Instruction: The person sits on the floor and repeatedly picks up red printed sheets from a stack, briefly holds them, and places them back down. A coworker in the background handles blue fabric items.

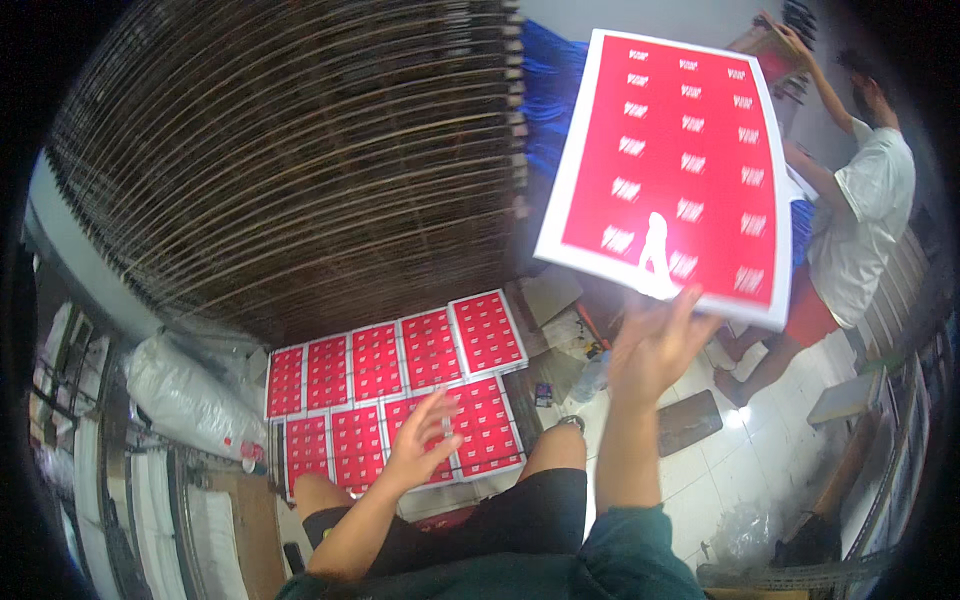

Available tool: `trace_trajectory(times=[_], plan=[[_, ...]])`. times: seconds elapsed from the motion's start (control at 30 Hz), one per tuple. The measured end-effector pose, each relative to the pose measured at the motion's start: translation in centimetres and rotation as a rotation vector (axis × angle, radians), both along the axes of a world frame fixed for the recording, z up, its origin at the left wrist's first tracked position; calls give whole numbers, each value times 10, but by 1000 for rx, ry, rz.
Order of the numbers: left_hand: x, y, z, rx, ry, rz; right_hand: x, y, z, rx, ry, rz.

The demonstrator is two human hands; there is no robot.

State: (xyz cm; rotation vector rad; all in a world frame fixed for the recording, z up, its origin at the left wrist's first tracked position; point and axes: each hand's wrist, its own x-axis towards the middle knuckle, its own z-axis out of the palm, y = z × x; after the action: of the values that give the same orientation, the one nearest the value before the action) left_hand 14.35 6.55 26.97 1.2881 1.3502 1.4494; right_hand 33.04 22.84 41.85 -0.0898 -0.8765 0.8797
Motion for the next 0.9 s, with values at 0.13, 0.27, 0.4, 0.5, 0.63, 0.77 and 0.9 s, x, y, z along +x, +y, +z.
trace_trajectory(times=[0.13, 0.27, 0.4, 0.5, 0.63, 0.77, 0.9], plan=[[31, 17, 61, 298, -306, -74, -61, -69, -51, -182, -7, 9], [37, 12, 61, 369, -495, -50, -81, -103, -110, -169, -225, 68], [34, -4, 49, 359, -452, 48, -91, -125, -136, -105, -373, 79], [33, -13, 40, 346, -522, 154, -98, -133, -147, -52, -441, 67], [10, -33, 8, 245, -575, 298, -77, -126, -222, 287, -879, 98], [-34, -73, -54, 41, -587, 458, -44, -113, -246, 314, -1363, 246], [-50, -111, -101, -88, -723, 557, -9, -67, -282, 283, -1604, 72]])
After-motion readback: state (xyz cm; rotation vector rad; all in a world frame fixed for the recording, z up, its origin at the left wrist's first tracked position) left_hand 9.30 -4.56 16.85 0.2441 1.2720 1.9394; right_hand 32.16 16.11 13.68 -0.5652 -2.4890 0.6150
